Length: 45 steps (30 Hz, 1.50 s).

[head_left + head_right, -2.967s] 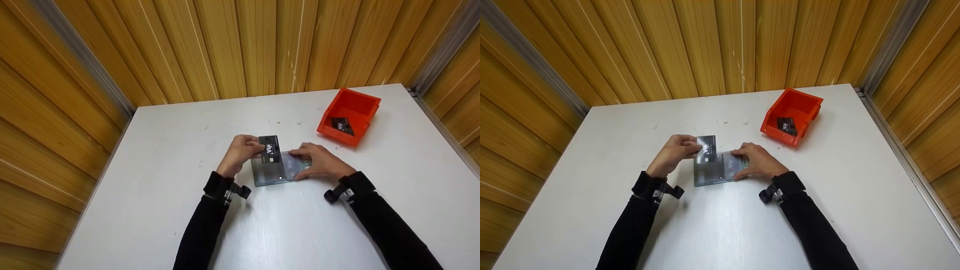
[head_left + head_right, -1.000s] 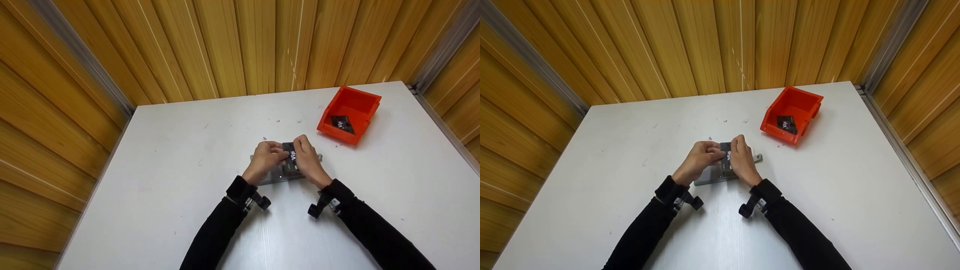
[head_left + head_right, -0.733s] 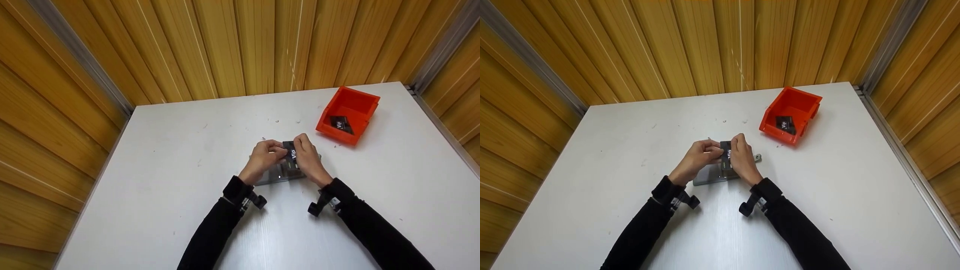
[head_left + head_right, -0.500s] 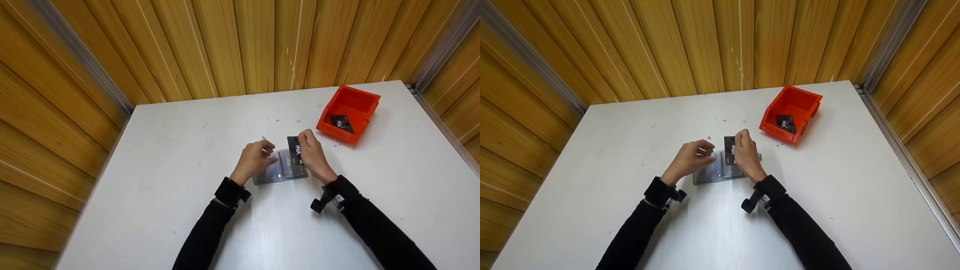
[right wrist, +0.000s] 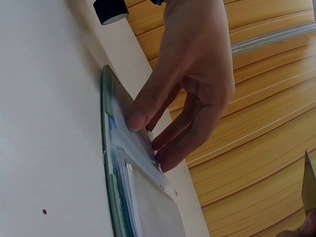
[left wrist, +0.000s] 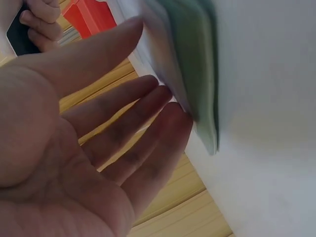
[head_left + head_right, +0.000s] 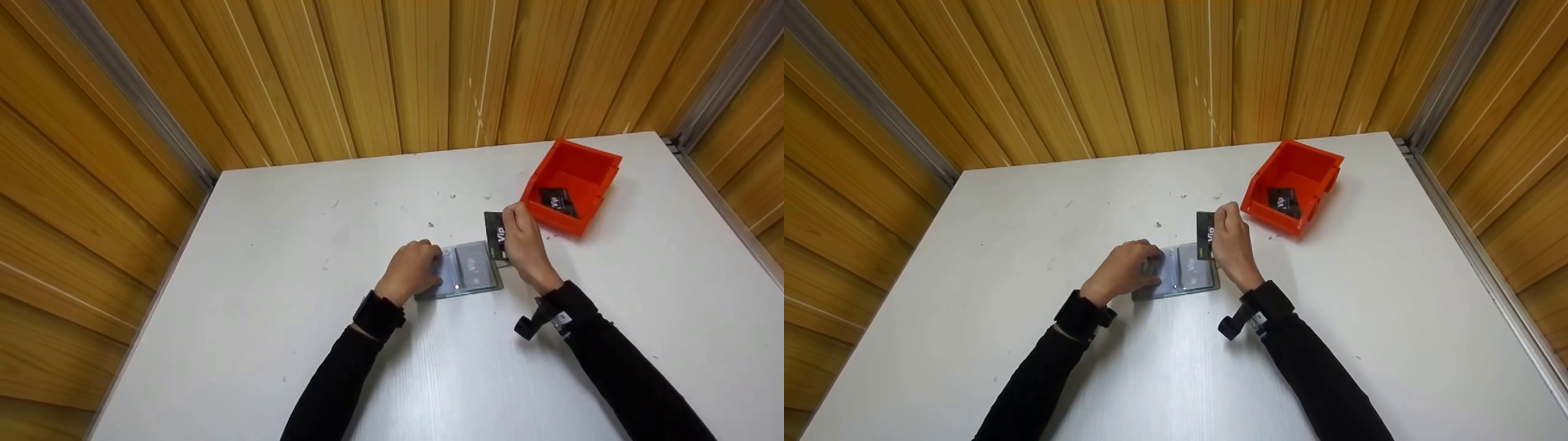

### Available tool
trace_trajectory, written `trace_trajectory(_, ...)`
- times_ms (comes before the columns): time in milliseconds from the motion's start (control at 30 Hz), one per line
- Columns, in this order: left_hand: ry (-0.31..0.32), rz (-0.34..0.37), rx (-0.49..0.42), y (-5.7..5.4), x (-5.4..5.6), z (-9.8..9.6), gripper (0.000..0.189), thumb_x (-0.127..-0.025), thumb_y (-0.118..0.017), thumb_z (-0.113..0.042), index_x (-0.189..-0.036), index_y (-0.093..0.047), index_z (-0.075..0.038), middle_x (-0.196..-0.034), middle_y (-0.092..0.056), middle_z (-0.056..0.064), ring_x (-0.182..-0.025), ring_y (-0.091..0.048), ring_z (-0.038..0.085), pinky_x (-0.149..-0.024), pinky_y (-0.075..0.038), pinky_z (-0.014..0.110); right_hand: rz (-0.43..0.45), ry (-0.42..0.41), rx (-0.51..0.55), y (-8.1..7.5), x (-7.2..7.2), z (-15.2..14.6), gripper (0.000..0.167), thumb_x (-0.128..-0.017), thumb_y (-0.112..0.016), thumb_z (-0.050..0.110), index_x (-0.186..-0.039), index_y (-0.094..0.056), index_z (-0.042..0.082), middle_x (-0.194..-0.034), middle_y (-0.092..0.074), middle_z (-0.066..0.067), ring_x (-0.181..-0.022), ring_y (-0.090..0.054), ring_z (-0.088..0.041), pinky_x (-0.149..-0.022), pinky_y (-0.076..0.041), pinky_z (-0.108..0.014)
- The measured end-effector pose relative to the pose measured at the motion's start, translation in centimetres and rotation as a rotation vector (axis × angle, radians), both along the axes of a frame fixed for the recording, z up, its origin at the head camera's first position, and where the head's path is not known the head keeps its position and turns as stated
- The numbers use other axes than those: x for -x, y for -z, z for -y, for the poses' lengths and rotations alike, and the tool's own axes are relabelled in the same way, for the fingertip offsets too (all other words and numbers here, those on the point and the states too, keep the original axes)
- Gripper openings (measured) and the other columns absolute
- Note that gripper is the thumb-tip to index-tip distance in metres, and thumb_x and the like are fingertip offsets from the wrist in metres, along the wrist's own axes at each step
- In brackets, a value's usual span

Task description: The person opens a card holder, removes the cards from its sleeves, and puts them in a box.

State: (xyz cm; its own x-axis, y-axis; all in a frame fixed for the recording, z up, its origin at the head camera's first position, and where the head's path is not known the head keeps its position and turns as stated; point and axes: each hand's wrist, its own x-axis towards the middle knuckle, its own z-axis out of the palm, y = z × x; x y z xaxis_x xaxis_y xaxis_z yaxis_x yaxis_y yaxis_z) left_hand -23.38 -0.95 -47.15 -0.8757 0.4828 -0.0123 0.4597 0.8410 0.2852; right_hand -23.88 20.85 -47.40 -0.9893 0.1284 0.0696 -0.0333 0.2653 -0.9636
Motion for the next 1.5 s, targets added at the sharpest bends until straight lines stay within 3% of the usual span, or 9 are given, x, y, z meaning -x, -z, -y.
trace_trajectory(233,0.009,-0.030,0.059,-0.2,-0.4,-0.2,0.031,-0.082,-0.088,-0.017,-0.109,-0.079,-0.005,-0.099,-0.075,0.008,-0.093,-0.069,0.023,-0.089,-0.056,0.036,0.011,0.021,-0.013,-0.5,0.3,-1.2,0.025,-0.114,-0.033,0.027,-0.107,-0.042,0.005,-0.097,-0.036,-0.007,-0.091,-0.042,-0.022,-0.077,-0.033,-0.030)
trace_trajectory(400,0.046,-0.066,0.094,-0.3,-0.6,-0.1,0.027,-0.083,-0.087,-0.019,-0.106,-0.081,-0.007,-0.098,-0.075,0.008,-0.092,-0.068,0.024,-0.085,-0.056,0.035,-0.014,0.049,-0.026,-1.9,1.2,-2.3,0.027,-0.114,-0.031,0.031,-0.110,-0.042,0.007,-0.098,-0.036,-0.006,-0.091,-0.041,-0.020,-0.075,-0.033,-0.030)
trace_trajectory(633,0.044,-0.057,0.088,-0.2,-0.3,0.0,0.026,-0.083,-0.087,-0.019,-0.106,-0.081,-0.008,-0.097,-0.074,0.008,-0.090,-0.066,0.023,-0.084,-0.055,0.034,-0.045,0.173,-0.098,-5.4,5.2,-5.7,0.027,-0.113,-0.026,0.040,-0.108,-0.042,0.019,-0.098,-0.044,-0.001,-0.089,-0.048,-0.014,-0.070,-0.043,-0.022)
trace_trajectory(767,0.039,-0.042,0.089,-0.2,-0.3,0.0,0.027,-0.084,-0.086,-0.019,-0.109,-0.081,-0.008,-0.099,-0.075,0.008,-0.091,-0.065,0.022,-0.084,-0.055,0.033,-0.070,0.273,-0.159,-6.2,7.4,-8.2,0.027,-0.113,-0.024,0.038,-0.104,-0.042,0.020,-0.096,-0.042,-0.001,-0.088,-0.045,-0.011,-0.072,-0.039,-0.022)
trace_trajectory(933,0.036,-0.039,0.072,-0.1,-0.4,0.0,0.028,-0.083,-0.087,-0.018,-0.109,-0.081,-0.008,-0.098,-0.075,0.007,-0.089,-0.064,0.021,-0.083,-0.054,0.032,-0.056,0.351,-0.223,-5.4,9.1,-10.7,0.028,-0.113,-0.019,0.033,-0.101,-0.040,0.019,-0.092,-0.039,-0.001,-0.084,-0.040,-0.009,-0.073,-0.034,-0.024)
trace_trajectory(1067,0.036,-0.036,0.065,-0.2,-0.5,0.0,0.028,-0.083,-0.087,-0.017,-0.109,-0.081,-0.008,-0.098,-0.075,0.008,-0.089,-0.064,0.021,-0.083,-0.054,0.032,-0.003,0.380,-0.274,-4.2,10.1,-11.7,0.036,-0.112,-0.015,0.032,-0.111,-0.041,0.008,-0.091,-0.038,-0.004,-0.085,-0.040,-0.015,-0.075,-0.031,-0.028)
trace_trajectory(1200,0.034,-0.034,0.062,-0.4,-0.7,0.0,0.028,-0.083,-0.087,-0.017,-0.109,-0.081,-0.008,-0.098,-0.075,0.008,-0.089,-0.065,0.022,-0.083,-0.054,0.032,0.067,0.407,-0.297,-3.1,10.8,-11.6,0.048,-0.111,-0.012,0.034,-0.130,-0.038,-0.003,-0.096,-0.043,-0.008,-0.094,-0.044,-0.023,-0.080,-0.035,-0.030)
trace_trajectory(1400,0.042,-0.050,0.086,-0.3,-0.4,0.1,0.027,-0.084,-0.087,-0.020,-0.107,-0.082,-0.009,-0.098,-0.075,0.007,-0.092,-0.066,0.022,-0.084,-0.054,0.033,0.116,0.470,-0.294,-1.5,11.5,-11.1,0.051,-0.111,-0.014,0.031,-0.141,-0.036,-0.003,-0.101,-0.053,-0.015,-0.101,-0.054,-0.030,-0.082,-0.043,-0.035)
trace_trajectory(1500,0.040,-0.048,0.087,-0.2,-0.5,0.1,0.027,-0.084,-0.087,-0.021,-0.107,-0.081,-0.009,-0.099,-0.075,0.006,-0.092,-0.065,0.021,-0.084,-0.054,0.033,0.153,0.486,-0.296,-0.7,11.7,-11.0,0.051,-0.111,-0.016,0.027,-0.147,-0.032,-0.005,-0.114,-0.060,-0.027,-0.112,-0.061,-0.038,-0.094,-0.052,-0.040)
